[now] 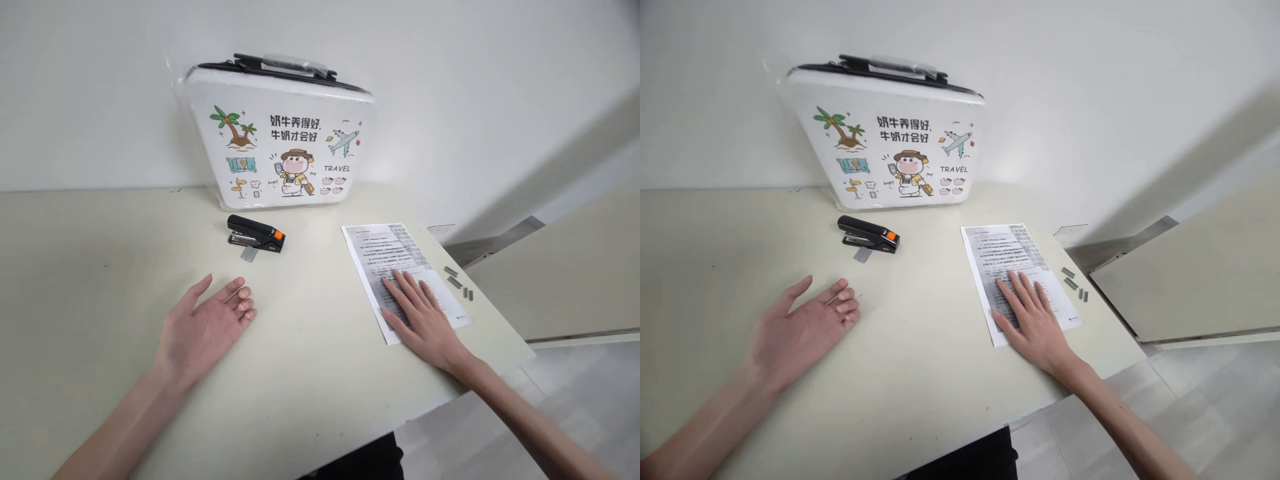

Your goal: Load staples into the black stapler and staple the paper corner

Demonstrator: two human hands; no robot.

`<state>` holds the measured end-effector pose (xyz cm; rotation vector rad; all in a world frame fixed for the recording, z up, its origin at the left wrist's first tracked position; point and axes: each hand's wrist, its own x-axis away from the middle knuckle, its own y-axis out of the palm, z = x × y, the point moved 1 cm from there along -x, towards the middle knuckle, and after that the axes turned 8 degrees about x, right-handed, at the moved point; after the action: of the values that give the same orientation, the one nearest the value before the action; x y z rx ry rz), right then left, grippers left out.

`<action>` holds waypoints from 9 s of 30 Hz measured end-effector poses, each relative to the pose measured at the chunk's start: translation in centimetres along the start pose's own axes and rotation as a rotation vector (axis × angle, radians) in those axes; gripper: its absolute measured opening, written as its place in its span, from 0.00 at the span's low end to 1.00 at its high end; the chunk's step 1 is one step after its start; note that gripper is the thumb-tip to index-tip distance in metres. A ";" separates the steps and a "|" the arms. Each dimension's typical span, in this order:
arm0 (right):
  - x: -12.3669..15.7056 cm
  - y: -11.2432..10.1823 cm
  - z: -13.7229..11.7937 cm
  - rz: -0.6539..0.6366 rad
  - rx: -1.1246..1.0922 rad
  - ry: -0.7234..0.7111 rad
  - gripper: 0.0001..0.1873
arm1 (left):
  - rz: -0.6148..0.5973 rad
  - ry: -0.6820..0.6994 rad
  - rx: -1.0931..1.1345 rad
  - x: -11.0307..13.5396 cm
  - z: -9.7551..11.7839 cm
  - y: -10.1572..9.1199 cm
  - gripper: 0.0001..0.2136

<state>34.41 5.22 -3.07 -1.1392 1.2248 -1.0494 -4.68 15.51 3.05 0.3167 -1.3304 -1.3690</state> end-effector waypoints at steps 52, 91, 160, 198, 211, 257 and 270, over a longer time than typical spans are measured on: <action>-2.4 -2.0 -12.5 0.014 -0.277 -0.536 0.27 | 0.045 0.925 -2.102 -0.1 0.1 -2.9 0.08; -7.6 0.4 -1.6 0.052 -0.710 0.112 0.26 | 0.078 1.053 -2.206 -0.7 2.1 -3.5 0.08; -3.8 -2.7 -0.6 0.070 -0.807 0.058 0.23 | 0.182 0.866 -2.342 -10.6 5.6 4.0 0.12; -3.5 -2.3 -0.6 0.034 -0.821 0.059 0.22 | -0.204 0.557 -1.415 -4.9 2.0 5.0 0.24; -3.3 -2.2 -0.6 0.005 -0.786 0.093 0.23 | -0.296 0.191 -1.005 -2.5 -5.3 3.5 0.15; -3.3 -2.5 -0.6 0.008 -0.732 0.064 0.22 | -0.546 0.903 -1.899 -1.7 -6.8 2.0 0.11; -3.2 -2.3 -0.1 -0.057 -0.895 -0.105 0.18 | -0.882 0.650 -1.753 -1.8 -5.4 2.2 0.06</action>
<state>34.14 8.04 -0.38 -1.8787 1.6341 -0.4404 1.35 14.86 2.16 0.0537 0.8841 -2.3093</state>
